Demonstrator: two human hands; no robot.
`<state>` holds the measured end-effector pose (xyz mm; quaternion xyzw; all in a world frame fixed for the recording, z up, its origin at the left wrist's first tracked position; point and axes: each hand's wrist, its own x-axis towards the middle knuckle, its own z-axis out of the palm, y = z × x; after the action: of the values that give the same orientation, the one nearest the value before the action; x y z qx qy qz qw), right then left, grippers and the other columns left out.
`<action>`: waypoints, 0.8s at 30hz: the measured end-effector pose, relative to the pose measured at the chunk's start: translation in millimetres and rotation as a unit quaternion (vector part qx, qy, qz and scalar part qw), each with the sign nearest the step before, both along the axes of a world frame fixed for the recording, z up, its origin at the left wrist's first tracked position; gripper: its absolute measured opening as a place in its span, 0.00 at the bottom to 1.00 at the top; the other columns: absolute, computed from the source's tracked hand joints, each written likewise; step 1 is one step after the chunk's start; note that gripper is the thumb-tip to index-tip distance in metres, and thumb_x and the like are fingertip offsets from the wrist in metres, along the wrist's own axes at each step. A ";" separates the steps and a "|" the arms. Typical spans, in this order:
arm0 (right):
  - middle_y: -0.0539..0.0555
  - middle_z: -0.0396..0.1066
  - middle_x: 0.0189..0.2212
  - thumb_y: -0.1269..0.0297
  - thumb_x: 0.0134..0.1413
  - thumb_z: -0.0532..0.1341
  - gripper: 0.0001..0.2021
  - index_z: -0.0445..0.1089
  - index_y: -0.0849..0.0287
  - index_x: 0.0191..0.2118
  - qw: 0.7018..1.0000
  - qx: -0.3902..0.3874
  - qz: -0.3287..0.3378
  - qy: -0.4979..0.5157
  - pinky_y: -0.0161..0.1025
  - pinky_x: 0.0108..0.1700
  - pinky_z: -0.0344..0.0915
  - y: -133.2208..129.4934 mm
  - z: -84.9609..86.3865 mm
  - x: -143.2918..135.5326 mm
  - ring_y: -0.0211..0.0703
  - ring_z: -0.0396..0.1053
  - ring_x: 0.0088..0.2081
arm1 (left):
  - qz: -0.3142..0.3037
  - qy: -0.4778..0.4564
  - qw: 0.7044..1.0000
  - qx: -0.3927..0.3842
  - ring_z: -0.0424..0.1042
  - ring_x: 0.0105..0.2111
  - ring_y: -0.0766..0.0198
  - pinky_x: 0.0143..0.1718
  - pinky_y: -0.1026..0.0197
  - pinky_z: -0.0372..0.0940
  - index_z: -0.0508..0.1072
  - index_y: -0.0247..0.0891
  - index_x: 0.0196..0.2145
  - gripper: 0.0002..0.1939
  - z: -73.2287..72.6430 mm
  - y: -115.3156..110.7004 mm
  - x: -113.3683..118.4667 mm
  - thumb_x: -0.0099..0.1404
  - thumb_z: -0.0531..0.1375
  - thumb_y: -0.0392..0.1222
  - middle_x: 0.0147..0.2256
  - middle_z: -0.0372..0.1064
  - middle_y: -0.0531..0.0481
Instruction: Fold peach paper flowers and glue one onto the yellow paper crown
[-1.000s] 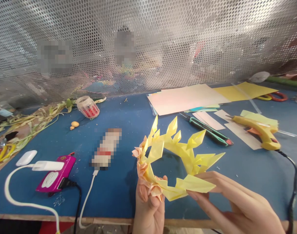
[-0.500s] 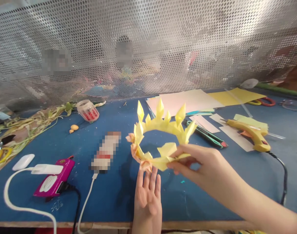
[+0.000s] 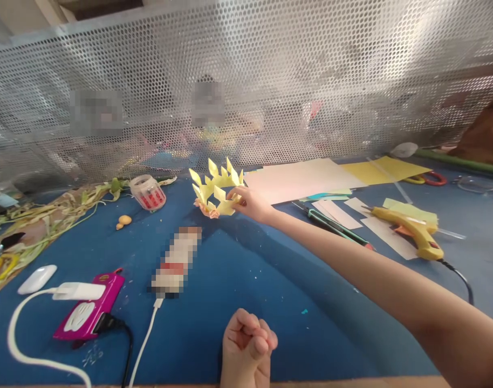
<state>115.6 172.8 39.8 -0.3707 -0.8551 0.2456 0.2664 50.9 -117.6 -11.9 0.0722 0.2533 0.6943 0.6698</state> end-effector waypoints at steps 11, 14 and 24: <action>0.60 0.73 0.61 0.55 0.72 0.66 0.20 0.72 0.56 0.63 0.981 0.127 -0.062 -0.136 0.56 0.54 0.78 26.4 -17.0 70.7 0.53 0.76 0.55 | -0.023 -0.041 0.999 0.019 0.73 0.24 0.73 0.31 0.70 0.65 0.81 0.41 0.27 0.19 -1.1 1.2 -3.6 0.44 0.87 0.40 0.22 0.75 0.59; 0.60 0.73 0.62 0.55 0.71 0.67 0.20 0.72 0.56 0.63 0.963 0.148 -0.060 -0.218 0.58 0.56 0.76 45.7 -13.6 91.2 0.54 0.76 0.56 | -0.029 -0.042 0.999 0.019 0.72 0.25 0.73 0.32 0.70 0.65 0.81 0.40 0.27 0.19 -3.0 2.0 -5.4 0.46 0.86 0.41 0.23 0.73 0.58; 0.59 0.75 0.60 0.55 0.73 0.65 0.17 0.74 0.55 0.60 0.948 0.102 -0.052 -0.297 0.54 0.54 0.78 60.6 -9.8 101.2 0.51 0.77 0.53 | -0.053 -0.034 0.998 0.023 0.57 0.22 0.75 0.30 0.69 0.60 0.80 0.38 0.27 0.21 -8.1 3.8 -10.0 0.52 0.83 0.52 0.21 0.55 0.61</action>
<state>216.8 233.5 30.0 -0.4418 -0.8955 0.0214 0.0491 40.9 -113.8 -20.1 0.0774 0.2103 0.6653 0.7122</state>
